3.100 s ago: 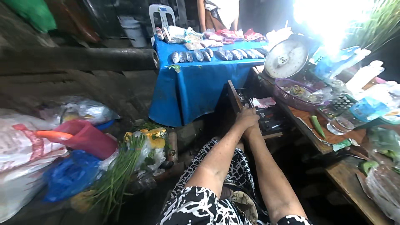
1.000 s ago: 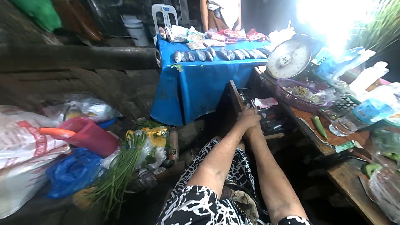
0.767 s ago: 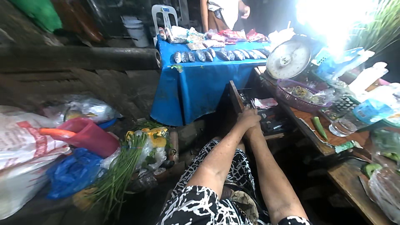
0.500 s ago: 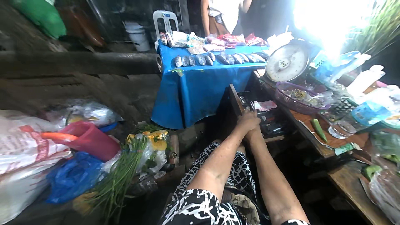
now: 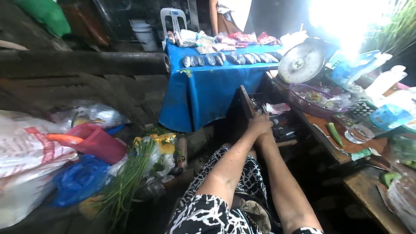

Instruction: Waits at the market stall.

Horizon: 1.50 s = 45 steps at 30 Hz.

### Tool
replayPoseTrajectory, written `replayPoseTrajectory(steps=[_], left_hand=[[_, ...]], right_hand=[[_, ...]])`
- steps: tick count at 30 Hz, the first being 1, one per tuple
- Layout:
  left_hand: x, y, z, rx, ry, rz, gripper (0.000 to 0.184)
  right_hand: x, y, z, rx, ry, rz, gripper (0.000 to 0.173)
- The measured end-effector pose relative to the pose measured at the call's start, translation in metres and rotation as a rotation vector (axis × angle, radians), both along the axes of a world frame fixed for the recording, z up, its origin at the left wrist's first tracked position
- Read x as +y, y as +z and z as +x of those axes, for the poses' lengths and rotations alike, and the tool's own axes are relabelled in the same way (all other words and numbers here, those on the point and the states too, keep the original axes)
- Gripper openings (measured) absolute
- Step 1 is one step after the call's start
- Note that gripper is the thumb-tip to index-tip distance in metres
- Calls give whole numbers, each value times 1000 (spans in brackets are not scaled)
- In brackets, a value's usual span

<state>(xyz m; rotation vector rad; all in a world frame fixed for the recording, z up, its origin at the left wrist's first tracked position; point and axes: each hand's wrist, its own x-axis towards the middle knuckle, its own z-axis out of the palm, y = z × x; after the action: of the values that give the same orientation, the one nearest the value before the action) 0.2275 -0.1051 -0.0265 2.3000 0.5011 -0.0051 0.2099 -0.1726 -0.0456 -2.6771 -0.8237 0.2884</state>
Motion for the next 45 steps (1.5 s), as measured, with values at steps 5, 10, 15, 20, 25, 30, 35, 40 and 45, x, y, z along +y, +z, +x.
replayPoseTrajectory(steps=[5,10,15,20,25,30,35,40,45], left_hand=[[0,1,-1,-7,-8,10,55],[0,1,-1,-7,1,6,53],[-1,4,-3,7,1,6,54],[-1,4,-3,0,-5,11,54],[-1,6,-6,-9,7,-23,55],[-1,5,-5,-17,-6,-4,54],[-1,4,-4,-10,9,-11,55],[-1,6,-5,-3,5,-14,53],[0,3,-3,-5,-4,2,54]], right_hand=[[1,28,-8,199,-76,6,57],[-4,9,-7,-26,-68,197,53],[-12,73,-24,172,-59,53,52],[-1,-23,5,-141,-66,342,55],[-4,22,-10,67,-32,27,54],[0,-6,-1,-15,-69,226,52],[2,-9,4,60,-106,168,61],[-1,7,-9,60,-111,207,54],[6,-45,18,-112,-54,255,57]])
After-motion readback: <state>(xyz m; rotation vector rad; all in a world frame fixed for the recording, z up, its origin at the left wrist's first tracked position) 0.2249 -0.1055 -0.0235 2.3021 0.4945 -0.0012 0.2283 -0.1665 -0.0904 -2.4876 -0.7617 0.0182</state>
